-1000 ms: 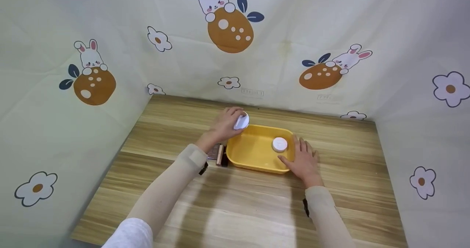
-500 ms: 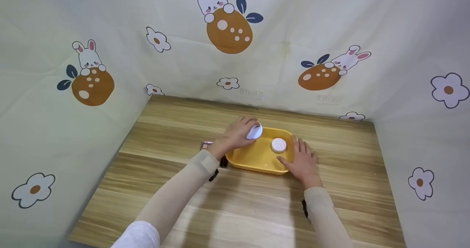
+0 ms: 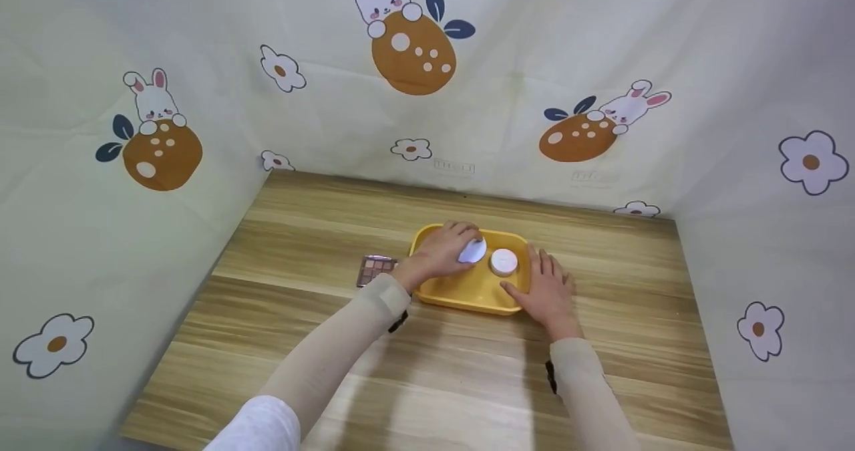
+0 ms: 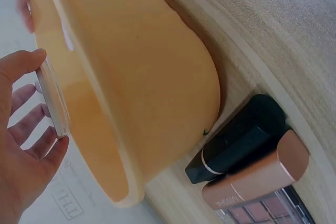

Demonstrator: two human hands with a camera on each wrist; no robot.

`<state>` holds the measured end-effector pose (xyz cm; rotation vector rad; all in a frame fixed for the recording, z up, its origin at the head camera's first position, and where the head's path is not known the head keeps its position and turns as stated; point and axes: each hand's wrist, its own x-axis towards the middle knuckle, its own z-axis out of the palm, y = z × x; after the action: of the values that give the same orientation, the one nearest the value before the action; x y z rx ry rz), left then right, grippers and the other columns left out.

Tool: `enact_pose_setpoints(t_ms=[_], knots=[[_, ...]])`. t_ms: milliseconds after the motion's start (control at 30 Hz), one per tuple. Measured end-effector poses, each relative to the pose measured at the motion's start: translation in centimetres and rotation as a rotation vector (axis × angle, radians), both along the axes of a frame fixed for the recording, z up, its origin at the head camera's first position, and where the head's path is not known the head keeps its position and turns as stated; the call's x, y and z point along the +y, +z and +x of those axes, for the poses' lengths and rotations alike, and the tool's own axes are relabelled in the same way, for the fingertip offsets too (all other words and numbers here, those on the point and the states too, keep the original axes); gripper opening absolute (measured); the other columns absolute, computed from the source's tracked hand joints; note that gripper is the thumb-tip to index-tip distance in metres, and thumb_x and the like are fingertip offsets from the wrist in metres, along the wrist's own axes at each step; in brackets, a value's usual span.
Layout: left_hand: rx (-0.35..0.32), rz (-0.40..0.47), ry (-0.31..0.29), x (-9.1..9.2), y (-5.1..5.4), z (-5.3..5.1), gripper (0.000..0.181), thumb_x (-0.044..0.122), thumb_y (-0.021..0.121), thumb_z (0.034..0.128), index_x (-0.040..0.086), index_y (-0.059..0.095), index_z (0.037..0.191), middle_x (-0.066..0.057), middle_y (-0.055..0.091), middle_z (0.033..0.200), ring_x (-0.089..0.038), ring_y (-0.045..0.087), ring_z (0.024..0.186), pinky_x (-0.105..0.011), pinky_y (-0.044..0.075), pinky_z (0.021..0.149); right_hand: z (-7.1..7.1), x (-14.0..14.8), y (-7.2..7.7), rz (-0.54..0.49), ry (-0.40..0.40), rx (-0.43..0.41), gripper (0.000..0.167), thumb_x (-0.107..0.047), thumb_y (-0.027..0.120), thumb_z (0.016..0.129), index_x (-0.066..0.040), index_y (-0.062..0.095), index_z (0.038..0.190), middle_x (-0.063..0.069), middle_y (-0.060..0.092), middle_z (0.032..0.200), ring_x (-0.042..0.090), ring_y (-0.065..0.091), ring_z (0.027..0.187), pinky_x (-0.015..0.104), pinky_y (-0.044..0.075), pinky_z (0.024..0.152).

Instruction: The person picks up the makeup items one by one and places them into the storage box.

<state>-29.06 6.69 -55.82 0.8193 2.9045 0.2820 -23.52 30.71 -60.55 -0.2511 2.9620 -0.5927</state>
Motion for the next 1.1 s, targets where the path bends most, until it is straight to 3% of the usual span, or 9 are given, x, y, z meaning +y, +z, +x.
enact_pose_setpoints(t_ms=[600, 867, 1100], knots=[[-0.019, -0.082, -0.045, 1.2, -1.5, -0.2, 0.049, 0.041, 0.068, 0.0926, 0.025, 0.053, 0.136, 0.002, 0.051, 0.142, -0.020, 0.050, 0.128, -0.034, 0.050, 0.102, -0.1, 0.0, 0.2, 0.017, -0.005, -0.005, 0.101, -0.066, 0.054, 0.091, -0.004, 0.013, 0.159, 0.029, 0.020, 0.160, 0.055, 0.020, 0.143, 0.078, 0.017, 0.110], [0.037, -0.160, -0.070, 1.8, -2.1, -0.1, 0.051, 0.041, 0.068, 0.0926, 0.021, 0.054, 0.138, 0.000, 0.052, 0.143, -0.021, 0.050, 0.129, -0.033, 0.051, 0.103, -0.3, 0.0, 0.4, 0.020, -0.001, -0.007, 0.101, -0.067, 0.053, 0.091, -0.006, 0.011, 0.159, 0.030, 0.021, 0.160, 0.055, 0.020, 0.143, 0.078, 0.018, 0.110], [0.039, -0.195, -0.073, 2.2, -2.8, -0.1, 0.049, 0.040, 0.067, 0.0934, 0.022, 0.054, 0.137, 0.001, 0.052, 0.142, -0.021, 0.050, 0.127, -0.033, 0.052, 0.102, -0.1, -0.2, 0.2, 0.004, -0.005, -0.010, 0.100, -0.064, 0.056, 0.091, -0.007, 0.011, 0.160, 0.030, 0.022, 0.159, 0.055, 0.020, 0.143, 0.078, 0.017, 0.111]])
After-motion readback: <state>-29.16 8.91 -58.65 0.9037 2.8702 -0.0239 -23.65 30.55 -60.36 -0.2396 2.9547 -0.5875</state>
